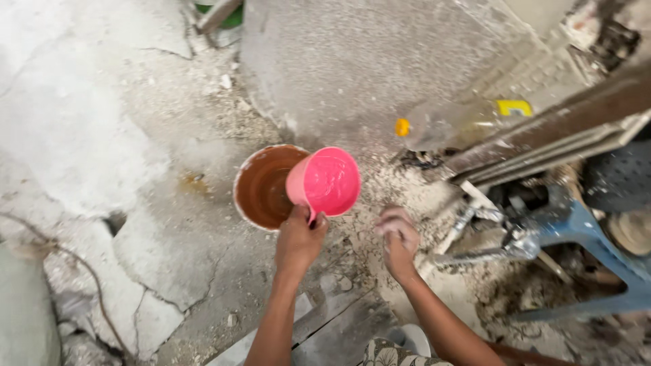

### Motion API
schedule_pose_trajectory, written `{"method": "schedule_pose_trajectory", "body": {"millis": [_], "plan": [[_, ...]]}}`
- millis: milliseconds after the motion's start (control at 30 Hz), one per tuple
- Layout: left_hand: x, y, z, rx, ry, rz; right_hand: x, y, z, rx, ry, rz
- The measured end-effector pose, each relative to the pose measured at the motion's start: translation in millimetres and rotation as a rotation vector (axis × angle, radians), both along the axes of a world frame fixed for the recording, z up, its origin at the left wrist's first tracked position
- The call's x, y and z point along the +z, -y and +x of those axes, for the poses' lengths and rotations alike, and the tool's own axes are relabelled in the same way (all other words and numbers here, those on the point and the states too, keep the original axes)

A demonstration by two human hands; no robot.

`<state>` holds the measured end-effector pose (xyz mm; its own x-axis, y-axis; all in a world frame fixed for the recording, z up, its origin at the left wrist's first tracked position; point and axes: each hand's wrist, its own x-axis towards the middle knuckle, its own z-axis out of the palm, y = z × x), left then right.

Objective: The person first runs a small tool along a green plaster molding strip, then scrapes dried residue from the inside of a terracotta pot and taps it out. They fill a pink bowl with water from a tap, pour the water into the pot, and scoop white gypsum powder by hand from a bag into the water.

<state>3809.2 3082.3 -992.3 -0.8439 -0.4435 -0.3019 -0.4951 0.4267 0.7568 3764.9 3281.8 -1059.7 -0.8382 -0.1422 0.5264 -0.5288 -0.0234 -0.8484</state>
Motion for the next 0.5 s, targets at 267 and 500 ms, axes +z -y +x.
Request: {"method": "schedule_pose_trajectory", "body": {"millis": [267,500], "plan": [[0,75,37,0.222,0.236,-0.318,-36,107,-33,0.286,1.508,0.315],[-1,104,56,0.366,0.292,-0.511,-45,150,-37,0.409,1.618,0.154]]}}
